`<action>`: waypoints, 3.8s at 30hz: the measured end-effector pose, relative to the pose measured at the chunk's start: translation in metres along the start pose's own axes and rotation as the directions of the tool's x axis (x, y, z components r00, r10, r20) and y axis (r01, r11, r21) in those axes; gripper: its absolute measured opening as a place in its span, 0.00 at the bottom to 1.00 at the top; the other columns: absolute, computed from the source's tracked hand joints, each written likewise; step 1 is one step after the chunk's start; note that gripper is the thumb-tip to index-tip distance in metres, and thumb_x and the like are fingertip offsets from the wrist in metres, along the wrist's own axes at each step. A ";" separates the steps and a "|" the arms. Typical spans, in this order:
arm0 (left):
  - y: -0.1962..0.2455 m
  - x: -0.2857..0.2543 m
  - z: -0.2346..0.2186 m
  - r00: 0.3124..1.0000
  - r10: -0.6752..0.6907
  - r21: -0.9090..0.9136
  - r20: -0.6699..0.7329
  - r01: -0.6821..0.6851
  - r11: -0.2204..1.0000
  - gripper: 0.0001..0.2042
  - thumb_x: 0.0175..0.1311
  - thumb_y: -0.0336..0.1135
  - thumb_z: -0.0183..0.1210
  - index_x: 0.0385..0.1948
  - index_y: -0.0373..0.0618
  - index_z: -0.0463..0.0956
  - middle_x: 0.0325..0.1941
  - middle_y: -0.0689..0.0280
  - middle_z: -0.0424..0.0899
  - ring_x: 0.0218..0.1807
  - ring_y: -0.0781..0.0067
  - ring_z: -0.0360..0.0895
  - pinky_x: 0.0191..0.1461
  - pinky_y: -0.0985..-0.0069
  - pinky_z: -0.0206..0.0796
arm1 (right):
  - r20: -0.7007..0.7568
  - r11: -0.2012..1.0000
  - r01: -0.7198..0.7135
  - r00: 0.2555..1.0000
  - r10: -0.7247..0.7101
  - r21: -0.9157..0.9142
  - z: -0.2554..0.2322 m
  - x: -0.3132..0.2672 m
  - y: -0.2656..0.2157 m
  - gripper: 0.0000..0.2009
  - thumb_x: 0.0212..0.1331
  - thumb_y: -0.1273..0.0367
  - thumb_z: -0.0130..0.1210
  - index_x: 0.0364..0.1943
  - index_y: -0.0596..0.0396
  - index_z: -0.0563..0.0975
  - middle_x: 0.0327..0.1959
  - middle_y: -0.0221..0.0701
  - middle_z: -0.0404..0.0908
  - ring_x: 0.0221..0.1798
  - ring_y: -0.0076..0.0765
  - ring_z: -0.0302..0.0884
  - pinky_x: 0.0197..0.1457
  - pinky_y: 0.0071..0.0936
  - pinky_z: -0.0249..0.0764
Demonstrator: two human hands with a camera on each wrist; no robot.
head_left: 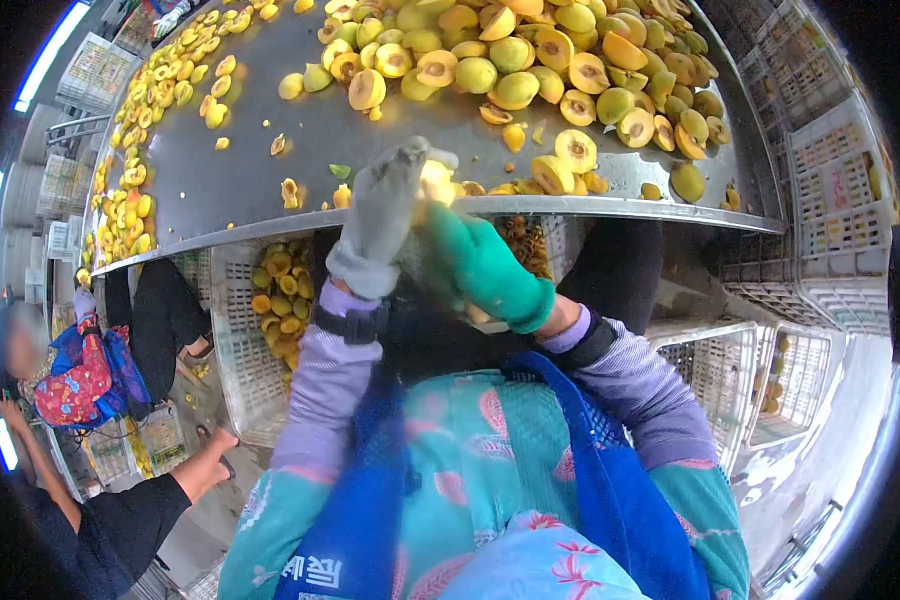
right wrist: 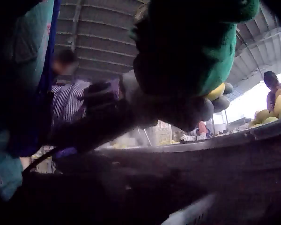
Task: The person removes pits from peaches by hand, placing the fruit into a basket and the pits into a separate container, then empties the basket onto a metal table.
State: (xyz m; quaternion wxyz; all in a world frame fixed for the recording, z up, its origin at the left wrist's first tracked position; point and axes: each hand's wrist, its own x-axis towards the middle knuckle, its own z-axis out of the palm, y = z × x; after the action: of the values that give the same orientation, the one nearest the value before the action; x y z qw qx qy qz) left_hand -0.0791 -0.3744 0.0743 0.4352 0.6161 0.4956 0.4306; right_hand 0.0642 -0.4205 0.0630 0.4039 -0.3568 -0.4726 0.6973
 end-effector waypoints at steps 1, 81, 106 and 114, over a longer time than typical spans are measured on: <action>-0.013 0.005 0.004 0.998 -0.060 -0.182 -0.022 0.055 0.982 0.19 0.71 0.46 0.48 0.39 0.37 0.79 0.33 0.63 0.83 0.34 0.74 0.79 0.40 0.78 0.71 | -0.047 1.000 0.018 0.999 -0.019 -0.026 0.002 0.006 0.011 0.25 0.68 0.46 0.39 0.29 0.52 0.73 0.14 0.26 0.66 0.15 0.26 0.65 0.17 0.23 0.60; -0.004 0.017 0.005 0.989 0.028 -0.066 -0.147 -0.038 0.997 0.17 0.72 0.44 0.45 0.44 0.43 0.79 0.42 0.62 0.82 0.42 0.72 0.78 0.48 0.76 0.70 | 0.344 0.086 0.519 0.672 -0.656 -0.850 -0.040 0.044 0.025 0.10 0.59 0.74 0.47 0.45 0.58 0.71 0.23 0.42 0.69 0.21 0.46 0.70 0.21 0.38 0.64; 0.004 0.015 0.037 0.995 0.057 0.230 -0.085 -0.036 0.973 0.14 0.67 0.33 0.43 0.40 0.41 0.80 0.40 0.60 0.84 0.39 0.70 0.81 0.46 0.75 0.71 | -0.125 0.515 0.345 0.727 -0.676 -0.785 -0.015 0.015 0.073 0.14 0.56 0.75 0.50 0.48 0.60 0.69 0.30 0.51 0.71 0.29 0.57 0.73 0.30 0.47 0.68; -0.014 0.008 0.034 0.986 0.012 0.017 -0.168 -0.009 1.000 0.16 0.71 0.37 0.43 0.39 0.39 0.80 0.39 0.61 0.84 0.40 0.72 0.80 0.47 0.75 0.71 | 0.071 0.265 0.399 0.657 -0.751 -0.878 -0.026 0.018 0.058 0.12 0.60 0.71 0.51 0.47 0.60 0.71 0.29 0.47 0.72 0.27 0.53 0.73 0.29 0.44 0.70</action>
State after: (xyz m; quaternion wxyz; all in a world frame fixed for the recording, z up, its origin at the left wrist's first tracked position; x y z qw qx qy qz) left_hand -0.0484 -0.3680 0.0533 0.3846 0.5836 0.5307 0.4795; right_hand 0.0668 -0.4079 -0.0019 0.4875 -0.4221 -0.7580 0.0978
